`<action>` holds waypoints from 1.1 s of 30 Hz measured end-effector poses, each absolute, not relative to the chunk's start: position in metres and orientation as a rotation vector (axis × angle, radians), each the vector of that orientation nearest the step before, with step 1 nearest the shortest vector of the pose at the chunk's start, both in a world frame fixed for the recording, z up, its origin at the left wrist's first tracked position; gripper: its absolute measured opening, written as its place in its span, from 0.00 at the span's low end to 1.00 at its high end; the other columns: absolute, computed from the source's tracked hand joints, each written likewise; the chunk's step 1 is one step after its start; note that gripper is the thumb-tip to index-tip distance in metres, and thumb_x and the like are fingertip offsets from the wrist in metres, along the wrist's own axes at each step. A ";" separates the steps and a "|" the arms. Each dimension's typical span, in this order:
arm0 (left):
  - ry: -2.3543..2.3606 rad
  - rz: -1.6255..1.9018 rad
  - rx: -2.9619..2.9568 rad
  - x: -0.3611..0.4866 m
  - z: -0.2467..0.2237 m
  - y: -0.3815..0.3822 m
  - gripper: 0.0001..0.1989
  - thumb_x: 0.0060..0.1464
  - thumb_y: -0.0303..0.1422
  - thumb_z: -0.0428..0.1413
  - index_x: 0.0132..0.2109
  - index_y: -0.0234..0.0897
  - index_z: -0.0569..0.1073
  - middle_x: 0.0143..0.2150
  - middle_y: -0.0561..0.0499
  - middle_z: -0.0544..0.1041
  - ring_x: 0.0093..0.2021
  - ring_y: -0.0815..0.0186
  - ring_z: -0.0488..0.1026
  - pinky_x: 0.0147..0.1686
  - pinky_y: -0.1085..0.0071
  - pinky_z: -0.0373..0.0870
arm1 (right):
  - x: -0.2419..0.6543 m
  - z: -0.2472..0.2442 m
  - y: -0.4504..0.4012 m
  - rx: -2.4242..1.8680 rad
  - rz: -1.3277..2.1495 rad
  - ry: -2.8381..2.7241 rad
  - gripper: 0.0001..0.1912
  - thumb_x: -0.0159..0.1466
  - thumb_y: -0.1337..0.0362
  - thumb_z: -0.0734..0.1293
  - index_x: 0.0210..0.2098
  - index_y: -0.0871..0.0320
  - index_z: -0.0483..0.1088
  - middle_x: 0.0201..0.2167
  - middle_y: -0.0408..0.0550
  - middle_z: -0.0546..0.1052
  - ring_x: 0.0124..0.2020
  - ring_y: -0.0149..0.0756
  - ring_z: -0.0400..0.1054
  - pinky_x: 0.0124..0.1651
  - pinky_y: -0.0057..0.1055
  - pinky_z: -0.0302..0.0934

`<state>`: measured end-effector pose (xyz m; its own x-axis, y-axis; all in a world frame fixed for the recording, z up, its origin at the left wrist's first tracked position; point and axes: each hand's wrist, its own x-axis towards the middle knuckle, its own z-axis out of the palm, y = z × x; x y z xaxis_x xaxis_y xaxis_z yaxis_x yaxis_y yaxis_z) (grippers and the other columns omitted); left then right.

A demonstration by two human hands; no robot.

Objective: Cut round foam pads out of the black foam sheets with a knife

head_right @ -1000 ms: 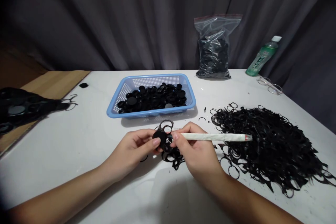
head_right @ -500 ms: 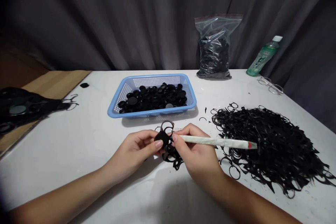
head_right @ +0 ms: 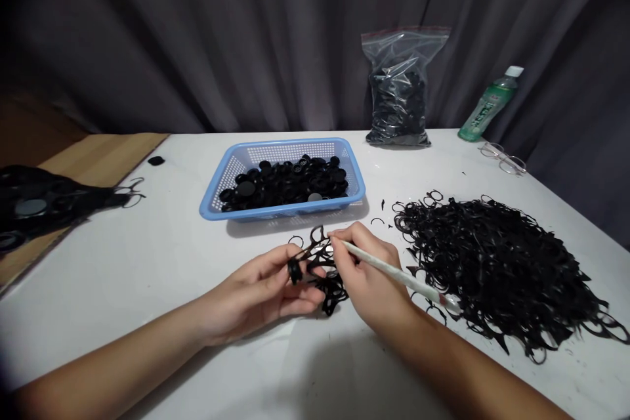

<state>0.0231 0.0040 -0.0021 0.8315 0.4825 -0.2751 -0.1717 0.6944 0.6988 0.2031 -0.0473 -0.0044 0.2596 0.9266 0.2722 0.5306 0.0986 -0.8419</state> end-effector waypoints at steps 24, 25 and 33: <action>0.612 0.070 1.001 0.020 0.002 0.012 0.21 0.41 0.32 0.68 0.41 0.33 0.69 0.25 0.52 0.78 0.24 0.69 0.76 0.27 0.75 0.71 | 0.197 0.001 -0.062 -1.309 0.255 -1.433 0.06 0.63 0.72 0.64 0.35 0.53 0.68 0.37 0.48 0.80 0.39 0.37 0.76 0.41 0.34 0.71; 0.631 0.059 1.021 0.020 0.003 0.011 0.21 0.41 0.31 0.68 0.41 0.33 0.69 0.24 0.53 0.78 0.23 0.70 0.75 0.26 0.76 0.70 | 0.197 0.000 -0.062 -1.303 0.285 -1.426 0.06 0.63 0.72 0.64 0.36 0.53 0.68 0.37 0.47 0.80 0.40 0.37 0.76 0.42 0.33 0.71; 0.722 -0.040 1.193 0.026 0.013 0.011 0.09 0.38 0.24 0.60 0.31 0.34 0.70 0.22 0.58 0.71 0.22 0.74 0.69 0.23 0.79 0.61 | 0.195 -0.004 -0.062 -1.333 0.466 -1.280 0.05 0.64 0.69 0.65 0.35 0.51 0.69 0.39 0.45 0.80 0.43 0.38 0.74 0.43 0.34 0.68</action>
